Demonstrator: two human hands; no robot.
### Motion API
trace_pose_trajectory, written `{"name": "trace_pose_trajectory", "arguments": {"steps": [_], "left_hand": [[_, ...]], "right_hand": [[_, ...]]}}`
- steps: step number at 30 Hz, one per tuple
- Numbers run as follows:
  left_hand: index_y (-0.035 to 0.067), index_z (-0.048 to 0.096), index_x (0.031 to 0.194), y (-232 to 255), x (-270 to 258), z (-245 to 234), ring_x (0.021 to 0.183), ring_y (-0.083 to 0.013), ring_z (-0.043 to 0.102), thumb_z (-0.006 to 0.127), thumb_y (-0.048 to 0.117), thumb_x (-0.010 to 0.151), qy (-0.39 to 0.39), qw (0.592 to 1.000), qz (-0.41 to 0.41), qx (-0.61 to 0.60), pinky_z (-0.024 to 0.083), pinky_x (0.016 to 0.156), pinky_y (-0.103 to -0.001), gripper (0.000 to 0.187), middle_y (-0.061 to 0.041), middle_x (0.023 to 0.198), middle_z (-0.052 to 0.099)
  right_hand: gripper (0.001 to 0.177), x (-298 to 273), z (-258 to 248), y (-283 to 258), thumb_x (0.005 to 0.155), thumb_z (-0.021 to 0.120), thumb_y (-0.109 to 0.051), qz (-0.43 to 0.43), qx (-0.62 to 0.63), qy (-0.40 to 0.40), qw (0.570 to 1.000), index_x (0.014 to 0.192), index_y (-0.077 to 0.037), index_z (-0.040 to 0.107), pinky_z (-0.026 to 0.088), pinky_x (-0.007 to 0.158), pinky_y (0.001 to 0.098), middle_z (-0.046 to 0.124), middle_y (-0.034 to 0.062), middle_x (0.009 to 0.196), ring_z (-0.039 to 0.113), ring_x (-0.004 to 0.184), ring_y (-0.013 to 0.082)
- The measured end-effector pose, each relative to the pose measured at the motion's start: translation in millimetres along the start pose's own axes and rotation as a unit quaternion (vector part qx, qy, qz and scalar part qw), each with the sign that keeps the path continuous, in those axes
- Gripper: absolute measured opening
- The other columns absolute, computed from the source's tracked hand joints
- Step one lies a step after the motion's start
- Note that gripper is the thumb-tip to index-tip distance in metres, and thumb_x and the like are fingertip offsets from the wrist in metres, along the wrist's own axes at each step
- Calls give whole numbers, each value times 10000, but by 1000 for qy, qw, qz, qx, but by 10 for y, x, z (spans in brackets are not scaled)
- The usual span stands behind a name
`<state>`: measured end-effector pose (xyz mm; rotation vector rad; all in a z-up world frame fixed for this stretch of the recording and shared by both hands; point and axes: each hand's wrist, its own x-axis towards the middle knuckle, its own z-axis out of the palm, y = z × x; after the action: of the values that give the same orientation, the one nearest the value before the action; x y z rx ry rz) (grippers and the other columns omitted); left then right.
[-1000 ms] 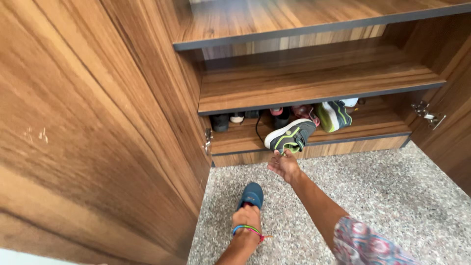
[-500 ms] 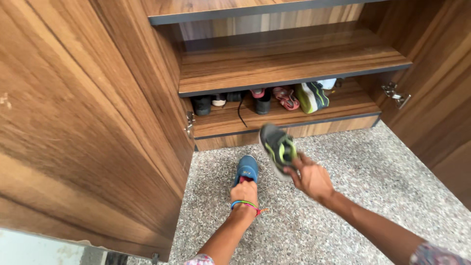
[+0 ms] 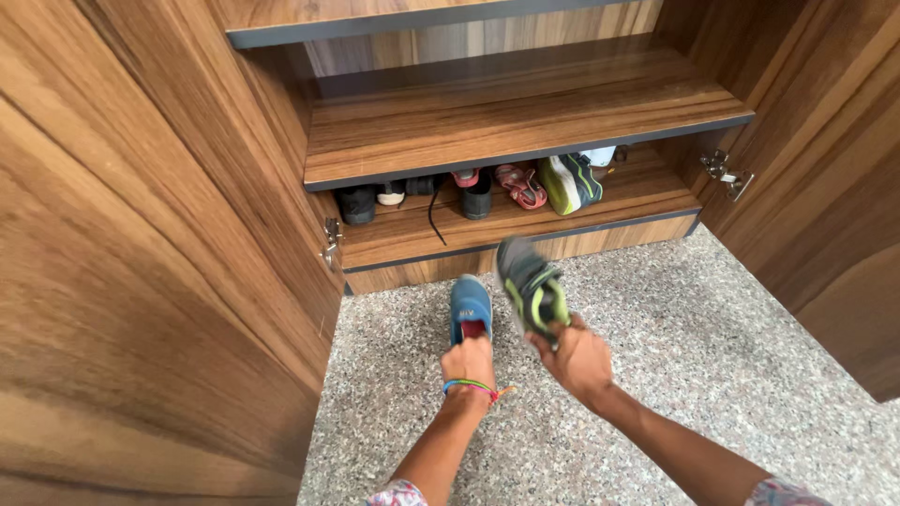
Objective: The person repeatedly removes pairs of shoes from a wooden shoe cabinet and places them on a tiled floor next to a parked car. The person then picks up shoes from the floor and returns them to the cabinet, repeating this cycle multiple times.
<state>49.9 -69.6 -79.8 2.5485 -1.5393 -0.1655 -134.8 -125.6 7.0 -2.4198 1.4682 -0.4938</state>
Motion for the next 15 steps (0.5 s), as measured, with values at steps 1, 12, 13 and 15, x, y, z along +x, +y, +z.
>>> {"name": "trace_pose_trajectory", "arguments": {"steps": [1,12,13,15], "left_hand": [[158,744,1016,1,25,47,922,-275,763,526,131,1021,-5,1000,5,19,610,767,-408,220,-117,1002,769],[191,724,1086,184,-67,528,964,-225,751,498,172,1040,-28,993,55,97,603,767,-380,232,-70,1069,749],[193,726,1090,200,-38,474,972,-227,753,495,168,1047,-34,995,40,87,605,780,-378,237,-70,1078,755],[197,731,1099,245,-13,379,989,-232,758,488,161,1061,-47,997,9,68,610,804,-373,248,-71,1096,769]], "right_hand": [[455,15,-9,6,883,670,-529,-13,-4,38,999,1017,-106,767,612,702,488,698,202,1100,744,807,387],[562,-175,33,317,837,636,-679,28,-113,-161,980,1105,-196,740,592,867,482,756,167,1010,741,963,356],[568,-163,-6,329,853,625,-687,22,-120,-156,980,1110,-193,737,590,871,485,758,173,1011,739,968,360],[558,-139,-82,334,877,622,-678,22,-121,-174,977,1134,-193,724,580,893,482,748,181,1022,728,995,366]]}}
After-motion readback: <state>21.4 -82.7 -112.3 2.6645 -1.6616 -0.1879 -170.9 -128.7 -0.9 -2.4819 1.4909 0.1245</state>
